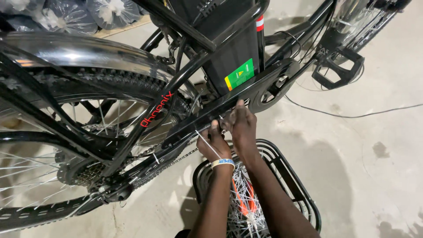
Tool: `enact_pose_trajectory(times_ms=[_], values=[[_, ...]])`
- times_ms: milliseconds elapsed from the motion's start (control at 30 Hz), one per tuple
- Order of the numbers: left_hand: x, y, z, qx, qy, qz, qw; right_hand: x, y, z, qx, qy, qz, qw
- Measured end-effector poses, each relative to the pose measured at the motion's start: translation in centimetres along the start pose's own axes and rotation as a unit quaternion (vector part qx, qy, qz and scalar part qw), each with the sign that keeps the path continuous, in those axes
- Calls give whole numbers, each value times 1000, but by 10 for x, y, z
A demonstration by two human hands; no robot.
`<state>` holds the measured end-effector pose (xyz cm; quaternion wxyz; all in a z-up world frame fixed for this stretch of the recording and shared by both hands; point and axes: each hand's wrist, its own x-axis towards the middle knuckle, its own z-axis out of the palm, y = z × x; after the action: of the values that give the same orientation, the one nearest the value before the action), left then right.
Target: The person secures a cable on the frame of an electric bicycle using white zip ties. They wrap the zip ties around the cable and frame, then use yellow pliers to tighten and trim the excess material.
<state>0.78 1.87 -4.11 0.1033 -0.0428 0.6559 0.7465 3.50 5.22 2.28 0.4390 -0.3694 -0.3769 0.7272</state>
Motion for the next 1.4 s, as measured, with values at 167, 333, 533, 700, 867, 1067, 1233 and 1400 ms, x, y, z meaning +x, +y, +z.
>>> enact_pose_trajectory(times_ms=[167, 333, 533, 700, 867, 1067, 1233, 1400], values=[[1, 5, 7, -76, -4, -63, 995, 6, 5, -3, -6, -12, 4, 1000], [11, -5, 0, -104, -53, -79, 990, -3, 4, -8, 33, -22, 2, 999], [11, 3, 6, -154, -62, -100, 981, -8, 15, -8, 209, -29, -47, 976], [20, -16, -3, -105, -37, -90, 990, -17, 6, 12, 159, 38, -121, 979], [23, -15, 12, -87, -41, -117, 988, -11, 2, 11, 41, 25, -179, 983], [16, -6, 1, -82, -56, -131, 986, 2, 14, -13, -67, -37, -211, 974], [5, 20, -5, -76, -105, -152, 980, -8, -4, -36, -78, -103, -203, 971], [-6, 39, -21, -116, -116, -185, 969, -13, 6, -68, -188, -2, -208, 960]])
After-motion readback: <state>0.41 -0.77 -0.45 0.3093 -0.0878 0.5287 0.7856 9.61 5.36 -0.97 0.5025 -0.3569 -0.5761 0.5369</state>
